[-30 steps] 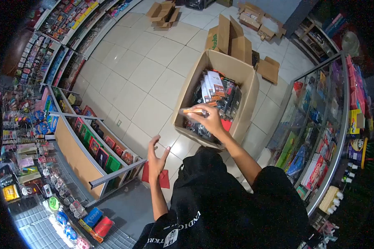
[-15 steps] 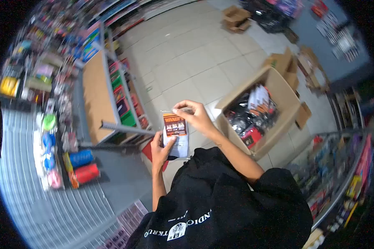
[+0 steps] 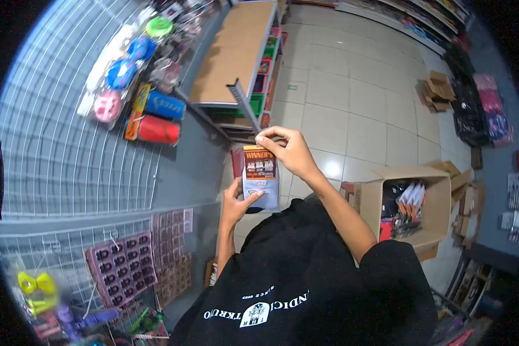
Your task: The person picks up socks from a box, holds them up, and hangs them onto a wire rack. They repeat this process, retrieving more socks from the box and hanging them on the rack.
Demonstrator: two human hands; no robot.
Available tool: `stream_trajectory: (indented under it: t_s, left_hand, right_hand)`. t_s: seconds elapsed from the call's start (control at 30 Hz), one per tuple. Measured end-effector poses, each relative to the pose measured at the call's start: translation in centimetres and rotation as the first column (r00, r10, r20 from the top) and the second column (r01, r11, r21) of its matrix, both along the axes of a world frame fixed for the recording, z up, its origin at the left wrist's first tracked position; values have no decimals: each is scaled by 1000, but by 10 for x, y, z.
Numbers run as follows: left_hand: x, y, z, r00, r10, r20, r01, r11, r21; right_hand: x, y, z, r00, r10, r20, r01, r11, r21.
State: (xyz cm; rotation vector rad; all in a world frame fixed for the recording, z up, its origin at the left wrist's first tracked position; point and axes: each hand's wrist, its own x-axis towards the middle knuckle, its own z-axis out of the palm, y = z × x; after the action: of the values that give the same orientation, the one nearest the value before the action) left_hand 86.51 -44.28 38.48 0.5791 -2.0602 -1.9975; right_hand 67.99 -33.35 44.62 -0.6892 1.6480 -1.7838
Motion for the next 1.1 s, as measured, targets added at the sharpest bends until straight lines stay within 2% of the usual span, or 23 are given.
stream_trajectory:
  t_s: [0.07, 0.1, 0.2, 0.33, 0.4, 0.43, 0.53, 0.63, 0.77, 0.87, 0.9, 0.93, 0.97, 1.0, 1.03, 1.07, 1.1]
  left_hand:
    - [12, -8, -5, 1000, 14, -12, -14, 1000, -23]
    - [16, -9, -5, 997, 52, -60, -45, 993, 107]
    - [19, -11, 0, 988, 123, -94, -100, 970, 220]
    - [16, -9, 2, 972, 212, -100, -172, 935, 310]
    - [17, -8, 1, 957, 273, -95, -235, 927, 293]
    - [19, -7, 1, 946, 309, -93, -273, 920, 281]
    - [27, -5, -1, 888, 447, -104, -403, 868, 291]
    - [32, -5, 4, 828, 554, -89, -500, 800, 333]
    - [34, -2, 7, 739, 665, -110, -603, 725, 334]
    - [50, 0, 1, 686, 722, -86, -702, 688, 181]
    - [54, 3, -4, 625, 758, -188, -724, 653, 224]
    - [58, 1, -8, 565, 771, -295, -794, 605, 62]
    - [62, 2, -4, 534, 805, -257, -784, 586, 205]
    - [63, 2, 3, 505, 802, -320, -822, 560, 106]
    - [70, 4, -1, 507, 804, -311, -831, 552, 71]
    - [79, 9, -3, 496, 842, -210, -831, 531, 165]
    - [94, 10, -30, 493, 856, -154, -865, 464, -193]
  right_hand:
    - [6, -20, 10, 1000, 5, -9, -5, 1000, -22]
    - [8, -27, 15, 1000, 8, -19, -9, 999, -32]
    - [7, -44, 23, 999, 24, -41, -27, 998, -50]
    - [-4, -59, 13, 996, 76, -39, -79, 993, -83]
    - [-7, -68, 11, 996, 83, -10, -84, 987, -138]
    - [-9, -67, 12, 978, 183, 95, -181, 983, -34]
    - [0, -67, -12, 913, 374, 163, -378, 926, -5]
    - [24, -69, -28, 823, 546, 159, -530, 838, -134]
    - [39, -87, -25, 800, 569, 190, -527, 818, -231]
    - [43, -110, -17, 758, 644, 103, -608, 755, -245]
    - [46, -121, -10, 761, 648, 6, -620, 731, -286]
    - [47, -137, 1, 761, 639, -108, -634, 699, -332]
    - [48, -152, 20, 741, 656, -141, -655, 663, -363]
    - [48, -165, 40, 718, 676, -166, -678, 626, -385]
    - [45, -181, 56, 642, 742, -194, -746, 546, -381]
    - [47, -196, 79, 620, 751, -225, -760, 506, -408]
    - [50, -210, 110, 598, 759, -256, -773, 462, -435]
